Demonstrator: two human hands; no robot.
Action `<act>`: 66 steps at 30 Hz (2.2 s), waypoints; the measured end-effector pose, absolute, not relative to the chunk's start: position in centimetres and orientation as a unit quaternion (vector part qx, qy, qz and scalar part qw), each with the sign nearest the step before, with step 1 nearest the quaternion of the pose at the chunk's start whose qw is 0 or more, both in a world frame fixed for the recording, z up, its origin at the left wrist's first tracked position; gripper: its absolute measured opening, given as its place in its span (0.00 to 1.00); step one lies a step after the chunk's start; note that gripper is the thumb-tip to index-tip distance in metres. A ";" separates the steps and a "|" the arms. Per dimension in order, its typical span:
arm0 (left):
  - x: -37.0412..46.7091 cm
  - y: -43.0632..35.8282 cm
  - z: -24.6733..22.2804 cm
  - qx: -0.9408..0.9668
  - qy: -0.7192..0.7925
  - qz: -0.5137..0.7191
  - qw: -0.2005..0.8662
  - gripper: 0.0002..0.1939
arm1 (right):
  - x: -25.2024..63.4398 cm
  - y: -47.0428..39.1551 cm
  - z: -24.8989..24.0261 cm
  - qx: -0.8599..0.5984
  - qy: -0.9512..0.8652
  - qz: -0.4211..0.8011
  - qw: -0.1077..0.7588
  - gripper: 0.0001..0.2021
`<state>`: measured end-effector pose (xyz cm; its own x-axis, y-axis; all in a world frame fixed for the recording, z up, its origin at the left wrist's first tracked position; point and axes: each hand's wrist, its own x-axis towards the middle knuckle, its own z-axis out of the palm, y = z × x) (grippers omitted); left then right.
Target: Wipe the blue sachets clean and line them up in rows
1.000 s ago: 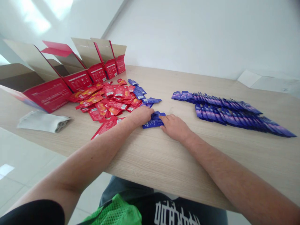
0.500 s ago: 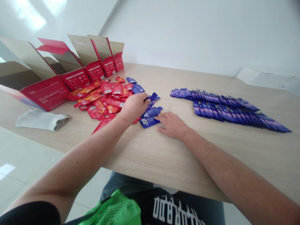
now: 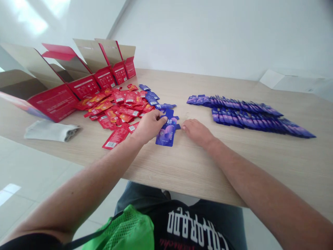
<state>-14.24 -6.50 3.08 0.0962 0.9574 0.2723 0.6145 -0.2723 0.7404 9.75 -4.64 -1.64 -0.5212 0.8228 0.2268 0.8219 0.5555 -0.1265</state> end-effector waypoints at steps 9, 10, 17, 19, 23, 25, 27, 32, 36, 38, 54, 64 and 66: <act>-7.1 -6.7 -0.3 0.626 0.494 0.306 0.520 0.08 | 13.9 -8.8 -1.2 -0.517 -0.736 0.333 0.283 0.21; -6.3 -6.8 0.0 0.626 0.474 0.298 0.543 0.09 | 13.9 -9.2 -1.1 -0.523 -0.701 0.379 0.302 0.19; -10.3 -5.2 2.3 0.830 0.526 0.155 0.098 0.13 | 18.7 -11.3 -0.8 -0.620 -0.657 0.320 0.285 0.11; -12.2 -4.6 2.0 0.845 0.525 0.097 0.004 0.19 | 21.0 -11.8 -1.1 -0.647 -0.655 0.295 0.255 0.12; -13.3 -4.3 0.8 0.858 0.506 0.038 -0.081 0.18 | 24.4 -12.5 -1.7 -0.678 -0.646 0.261 0.235 0.15; -12.9 -4.3 0.4 0.864 0.490 0.022 -0.114 0.14 | 25.5 -12.9 -2.0 -0.694 -0.630 0.257 0.235 0.15; -12.5 -4.4 0.5 0.869 0.476 0.011 -0.135 0.14 | 26.3 -13.3 -2.3 -0.710 -0.606 0.265 0.241 0.17; -11.2 -5.3 2.2 0.870 0.472 0.071 -0.127 0.12 | 27.5 -14.4 -2.3 -0.738 -0.553 0.273 0.272 0.17; -8.1 -7.3 3.6 0.837 0.506 0.199 0.059 0.07 | 27.8 -14.6 -2.2 -0.743 -0.524 0.295 0.294 0.17; -5.9 -8.4 3.3 0.790 0.521 0.233 0.224 0.04 | 27.8 -14.4 -2.2 -0.744 -0.518 0.303 0.295 0.16; 3.6 -7.7 0.7 0.798 0.470 0.006 0.377 0.15 | 26.9 -13.7 -1.2 -0.740 -0.547 0.324 0.220 0.11; -9.6 0.7 1.1 0.809 0.574 0.057 -0.112 0.18 | 29.4 -15.9 -3.0 -0.747 -0.554 0.247 0.272 0.18; -10.8 1.9 1.1 0.808 0.577 0.018 -0.120 0.18 | 29.4 -15.9 -3.1 -0.745 -0.550 0.252 0.280 0.19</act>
